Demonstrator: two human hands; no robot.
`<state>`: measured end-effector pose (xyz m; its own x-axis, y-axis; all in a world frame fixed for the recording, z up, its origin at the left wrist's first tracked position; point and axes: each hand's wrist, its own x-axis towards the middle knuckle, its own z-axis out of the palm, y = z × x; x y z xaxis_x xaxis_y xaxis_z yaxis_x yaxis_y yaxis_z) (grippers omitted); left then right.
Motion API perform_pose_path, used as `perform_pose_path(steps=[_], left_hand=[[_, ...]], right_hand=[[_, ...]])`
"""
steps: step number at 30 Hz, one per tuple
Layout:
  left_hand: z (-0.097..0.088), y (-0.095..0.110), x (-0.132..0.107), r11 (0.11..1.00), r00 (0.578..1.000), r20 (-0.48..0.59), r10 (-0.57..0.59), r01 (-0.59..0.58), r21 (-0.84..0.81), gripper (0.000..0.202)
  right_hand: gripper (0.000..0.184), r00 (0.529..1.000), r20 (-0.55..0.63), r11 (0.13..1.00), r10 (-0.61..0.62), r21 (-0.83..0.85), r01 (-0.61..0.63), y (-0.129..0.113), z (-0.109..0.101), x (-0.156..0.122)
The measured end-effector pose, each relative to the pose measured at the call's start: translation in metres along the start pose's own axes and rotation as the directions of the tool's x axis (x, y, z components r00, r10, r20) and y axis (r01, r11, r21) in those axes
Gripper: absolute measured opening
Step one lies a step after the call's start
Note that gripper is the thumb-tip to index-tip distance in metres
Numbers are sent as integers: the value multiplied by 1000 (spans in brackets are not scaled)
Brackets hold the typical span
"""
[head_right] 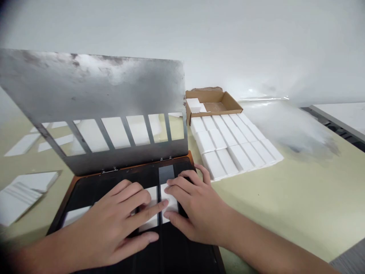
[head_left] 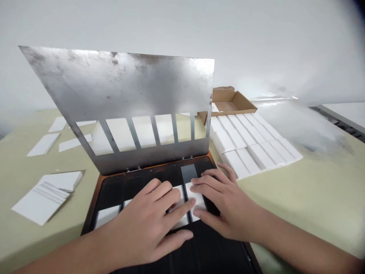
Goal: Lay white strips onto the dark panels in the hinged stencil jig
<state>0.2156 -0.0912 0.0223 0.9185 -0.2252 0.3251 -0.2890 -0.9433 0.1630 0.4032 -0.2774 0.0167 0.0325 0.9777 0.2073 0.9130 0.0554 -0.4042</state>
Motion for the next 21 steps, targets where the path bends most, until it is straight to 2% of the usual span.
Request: perform_pose_path(steps=[4, 10, 17, 21], left_hand=[[-1, 0, 2, 1000, 1000, -8, 14, -14, 3, 36], [0, 1, -2, 1000, 1000, 11, -11, 11, -7, 39], [1, 0, -2, 1000, 1000, 6, -13, 13, -8, 39], [1, 1, -1, 1000, 1000, 3, -6, 6, -3, 40]], right_hand=[[27, 1000, 5, 1000, 22, 1, -22, -3, -1, 1], [30, 998, 61, 1000, -4, -1, 4, -1, -7, 0], [38, 998, 63, 1000, -10, 9, 9, 1, -4, -2], [36, 996, 86, 1000, -6, 21, 4, 0, -5, -2]])
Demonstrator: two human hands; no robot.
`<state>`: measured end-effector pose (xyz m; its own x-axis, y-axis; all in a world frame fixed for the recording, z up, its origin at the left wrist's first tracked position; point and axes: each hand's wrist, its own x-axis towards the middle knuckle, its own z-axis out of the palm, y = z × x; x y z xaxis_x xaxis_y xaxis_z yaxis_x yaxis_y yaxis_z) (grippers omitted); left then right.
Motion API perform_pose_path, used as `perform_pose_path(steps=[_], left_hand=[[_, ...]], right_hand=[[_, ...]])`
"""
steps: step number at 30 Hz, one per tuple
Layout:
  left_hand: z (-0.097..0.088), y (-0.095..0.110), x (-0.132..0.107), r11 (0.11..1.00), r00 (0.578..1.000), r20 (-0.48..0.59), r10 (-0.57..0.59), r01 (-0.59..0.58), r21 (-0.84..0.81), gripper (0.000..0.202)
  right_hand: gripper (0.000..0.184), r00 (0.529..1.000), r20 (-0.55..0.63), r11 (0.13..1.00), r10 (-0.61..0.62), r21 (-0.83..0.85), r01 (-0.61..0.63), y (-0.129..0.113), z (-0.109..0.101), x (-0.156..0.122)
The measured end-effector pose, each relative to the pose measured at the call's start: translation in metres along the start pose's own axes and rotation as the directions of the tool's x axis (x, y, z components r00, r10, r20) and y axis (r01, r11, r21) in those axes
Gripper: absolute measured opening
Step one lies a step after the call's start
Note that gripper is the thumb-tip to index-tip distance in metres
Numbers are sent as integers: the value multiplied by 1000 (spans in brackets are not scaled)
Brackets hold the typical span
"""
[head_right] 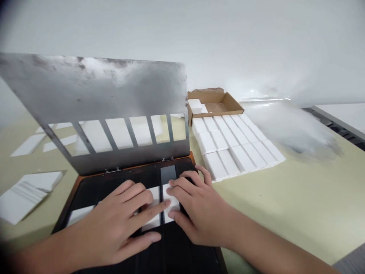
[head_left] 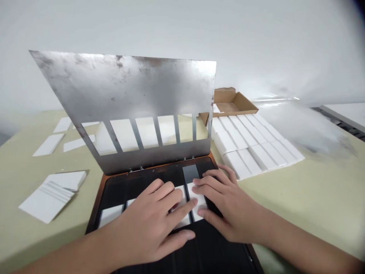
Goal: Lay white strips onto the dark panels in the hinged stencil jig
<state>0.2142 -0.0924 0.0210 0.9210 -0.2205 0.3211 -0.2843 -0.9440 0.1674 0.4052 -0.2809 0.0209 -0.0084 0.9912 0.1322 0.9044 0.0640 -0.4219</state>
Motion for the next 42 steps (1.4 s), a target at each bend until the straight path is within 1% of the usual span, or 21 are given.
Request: perform_pose_path(steps=[5, 6, 8, 10, 11, 12, 15, 18, 21, 24, 26, 28, 30, 33, 38, 40, 42], left_hand=[[-2, 0, 0, 1000, 1000, -9, -1, 2, 19, 40], [-3, 1, 0, 1000, 1000, -20, 18, -18, 25, 39], [-6, 2, -1, 993, 993, -56, 108, -106, 43, 34], [-8, 5, -1, 973, 970, -83, 230, -226, 51, 28], [-8, 6, 0, 962, 959, -84, 272, -269, 46, 28], [-8, 7, 0, 957, 954, -78, 289, -287, 36, 28], [-6, 7, 2, 969, 968, -37, 247, -247, 12, 33], [-4, 6, 3, 982, 981, -39, 188, -188, 4, 35], [-3, 6, 2, 987, 986, -46, 160, -161, -11, 37], [-3, 6, 1, 986, 986, -40, 162, -163, -21, 38], [-2, 6, 1, 984, 984, -45, 173, -175, -23, 38], [-2, 6, 1, 982, 982, -50, 184, -185, -27, 37], [-3, 6, 1, 983, 982, -52, 181, -182, -27, 36], [-4, 6, 0, 984, 984, -43, 173, -174, -28, 36], [-3, 6, -1, 986, 985, -37, 166, -167, -28, 38], [-3, 6, -1, 987, 986, -43, 161, -162, -21, 38], [-2, 7, -1, 987, 987, -43, 155, -156, -24, 39]], right_hand=[[35, 1000, 27, 1000, 4, -6, -4, -2, -5, 1], [35, 1000, 31, 1000, 2, -8, -1, -3, -6, 1], [34, 999, 33, 1000, -4, -11, 4, -4, -7, 1], [34, 1000, 29, 1000, -11, -13, 12, -4, -6, 2], [34, 1000, 26, 1000, -13, -14, 14, -3, -5, 2], [34, 1000, 21, 1000, -16, -15, 16, -3, -4, 2], [33, 1000, -3, 1000, -17, -23, 17, -2, 0, 2], [31, 999, -35, 999, -18, -27, 17, 0, 3, 3], [30, 998, -60, 999, -24, -26, 22, 1, 4, 5], [39, 994, -105, 998, 15, -57, -21, 2, 6, 9], [44, 988, -143, 990, 57, -119, -74, 3, 9, 13], [45, 983, -163, 976, 80, -187, -110, 3, 12, 16], [43, 984, -160, 968, 85, -219, -119, 3, 14, 18], [39, 982, -169, 974, 87, -194, -120, 2, 15, 19], [19, 976, -213, 995, 51, -68, -67, 1, 15, 20], [23, 971, -236, 998, 37, -42, -48, 2, 16, 19], [34, 967, -254, 998, 29, -43, -41, 3, 17, 18]])
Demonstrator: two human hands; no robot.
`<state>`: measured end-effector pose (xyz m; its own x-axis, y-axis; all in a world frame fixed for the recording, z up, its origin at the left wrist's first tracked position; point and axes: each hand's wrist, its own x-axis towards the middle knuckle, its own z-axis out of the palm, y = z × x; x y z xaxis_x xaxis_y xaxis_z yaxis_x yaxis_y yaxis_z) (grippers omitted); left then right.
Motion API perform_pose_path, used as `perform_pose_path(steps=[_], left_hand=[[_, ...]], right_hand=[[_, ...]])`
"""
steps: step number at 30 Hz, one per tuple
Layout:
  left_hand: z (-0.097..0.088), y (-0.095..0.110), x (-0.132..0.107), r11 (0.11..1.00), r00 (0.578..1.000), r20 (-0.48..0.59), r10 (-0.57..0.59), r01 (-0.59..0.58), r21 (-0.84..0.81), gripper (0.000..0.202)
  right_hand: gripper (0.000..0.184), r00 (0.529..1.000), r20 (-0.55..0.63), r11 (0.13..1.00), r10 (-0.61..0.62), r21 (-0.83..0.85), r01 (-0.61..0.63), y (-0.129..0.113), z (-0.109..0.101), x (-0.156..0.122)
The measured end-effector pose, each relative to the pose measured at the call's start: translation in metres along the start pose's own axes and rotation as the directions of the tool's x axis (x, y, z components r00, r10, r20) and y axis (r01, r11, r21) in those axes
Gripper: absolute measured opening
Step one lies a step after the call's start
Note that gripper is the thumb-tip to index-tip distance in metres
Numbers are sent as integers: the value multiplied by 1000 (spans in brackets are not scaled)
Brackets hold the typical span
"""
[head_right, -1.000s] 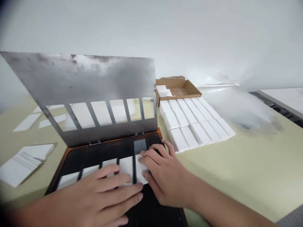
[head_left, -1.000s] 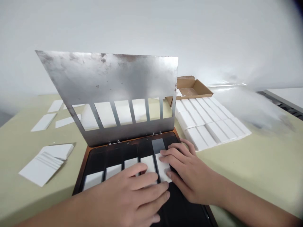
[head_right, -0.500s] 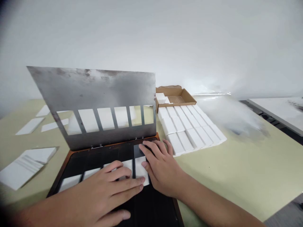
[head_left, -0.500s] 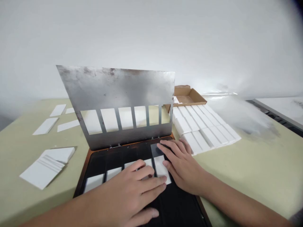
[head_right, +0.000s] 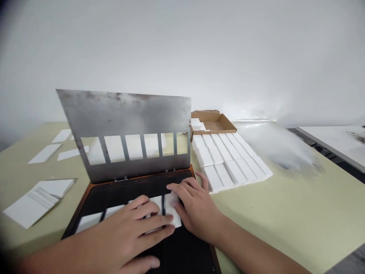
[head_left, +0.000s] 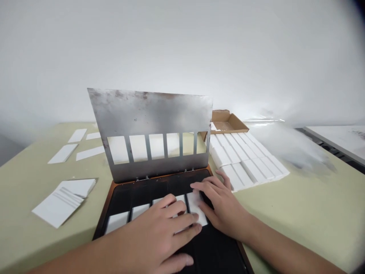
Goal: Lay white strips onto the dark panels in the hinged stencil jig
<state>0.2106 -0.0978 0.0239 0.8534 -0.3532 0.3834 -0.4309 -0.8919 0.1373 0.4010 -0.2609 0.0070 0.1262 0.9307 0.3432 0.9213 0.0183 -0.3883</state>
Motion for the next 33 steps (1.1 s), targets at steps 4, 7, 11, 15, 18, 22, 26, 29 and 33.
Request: perform_pose_path(steps=[4, 7, 11, 15, 18, 22, 26, 29, 33], left_hand=[[0, -1, 0, 1000, 1000, 16, -7, 7, -21, 42], [0, 0, 0, 1000, 999, 29, -15, 16, -19, 42], [-2, 1, 0, 999, 998, 43, -34, 34, -3, 43], [-5, 0, 2, 999, 999, 14, -46, 46, -2, 40], [-5, 0, 3, 998, 998, 4, -55, 55, 0, 38], [-4, -1, 2, 999, 999, 26, -45, 44, 27, 37], [-6, -3, 2, 996, 996, 33, -78, 76, 46, 35], [-10, -5, 4, 996, 994, 67, -87, 85, 41, 37], [-13, -8, 5, 998, 993, 101, -55, 55, -4, 37]], right_hand=[[21, 997, -31, 998, -66, 17, 67, 4, -1, -3], [14, 988, -79, 991, -132, 20, 134, 6, -3, -6], [15, 974, -119, 981, -194, -18, 193, 7, -3, -7], [15, 975, -98, 980, -201, -37, 198, 7, -5, -8], [15, 975, -87, 979, -202, -36, 200, 8, -6, -9], [16, 978, -67, 980, -197, -25, 196, 8, -6, -9], [12, 983, -61, 984, -175, 32, 177, 3, -10, -9], [18, 989, -40, 971, -140, 190, 145, -3, -17, -9], [34, 990, -109, 963, -87, 244, 112, -7, -24, -6]])
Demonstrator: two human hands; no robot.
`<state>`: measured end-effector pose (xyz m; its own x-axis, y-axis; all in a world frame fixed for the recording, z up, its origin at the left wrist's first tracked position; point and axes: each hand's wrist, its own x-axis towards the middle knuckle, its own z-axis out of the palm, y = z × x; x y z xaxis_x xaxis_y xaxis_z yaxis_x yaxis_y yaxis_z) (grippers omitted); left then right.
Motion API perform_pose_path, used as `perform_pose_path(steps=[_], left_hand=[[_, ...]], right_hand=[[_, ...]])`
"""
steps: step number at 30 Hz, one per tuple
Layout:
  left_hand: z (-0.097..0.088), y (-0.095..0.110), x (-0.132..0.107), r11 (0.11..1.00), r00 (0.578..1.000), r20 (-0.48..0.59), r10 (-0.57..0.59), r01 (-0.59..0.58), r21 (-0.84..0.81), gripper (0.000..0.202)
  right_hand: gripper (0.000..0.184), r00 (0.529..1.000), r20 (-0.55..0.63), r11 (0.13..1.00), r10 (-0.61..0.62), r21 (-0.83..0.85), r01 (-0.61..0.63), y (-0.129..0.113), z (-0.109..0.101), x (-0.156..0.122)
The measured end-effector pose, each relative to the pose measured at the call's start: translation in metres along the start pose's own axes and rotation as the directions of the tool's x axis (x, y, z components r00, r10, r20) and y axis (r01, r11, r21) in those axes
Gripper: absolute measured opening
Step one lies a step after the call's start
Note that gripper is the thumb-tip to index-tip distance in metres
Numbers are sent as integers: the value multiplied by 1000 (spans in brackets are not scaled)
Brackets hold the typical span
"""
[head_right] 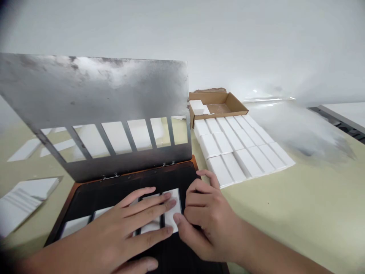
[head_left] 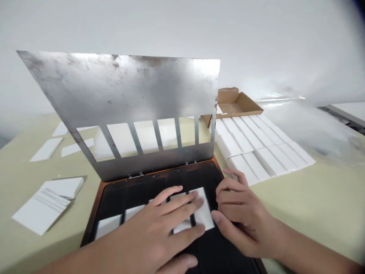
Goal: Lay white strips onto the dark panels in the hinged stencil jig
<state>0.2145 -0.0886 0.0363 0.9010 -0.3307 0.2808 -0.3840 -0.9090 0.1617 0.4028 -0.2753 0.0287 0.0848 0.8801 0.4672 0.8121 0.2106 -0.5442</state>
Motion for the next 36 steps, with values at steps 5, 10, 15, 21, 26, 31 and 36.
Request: perform_pose_path(steps=[5, 10, 15, 21, 26, 31, 36], left_hand=[[8, 4, -1, 999, 999, -39, -4, 3, -41, 32], [10, 7, 0, 1000, 996, -83, 14, -14, 2, 32], [10, 6, -1, 1000, 998, -68, 7, -7, -5, 32], [13, 8, -3, 1000, 996, -90, 11, -10, 14, 31], [13, 6, -5, 1000, 998, -56, -18, 17, -19, 30], [10, 8, -2, 1000, 999, -53, 10, -10, -2, 33], [-25, 6, -5, 986, 997, -60, -58, 66, 154, 38]], right_hand=[[16, 999, -4, 996, -41, -76, 41, 4, 1, 2], [28, 996, -35, 997, -79, -14, 79, 9, 1, -2], [21, 998, -26, 998, -57, -15, 56, 11, 2, -3], [31, 995, -46, 994, -84, 63, 86, 11, 1, -3], [39, 995, -24, 992, -98, 82, 99, 11, 1, -3], [36, 984, -27, 982, -175, 71, 177, 13, 3, -5], [29, 975, -7, 975, -220, -30, 220, 11, -1, -4]])
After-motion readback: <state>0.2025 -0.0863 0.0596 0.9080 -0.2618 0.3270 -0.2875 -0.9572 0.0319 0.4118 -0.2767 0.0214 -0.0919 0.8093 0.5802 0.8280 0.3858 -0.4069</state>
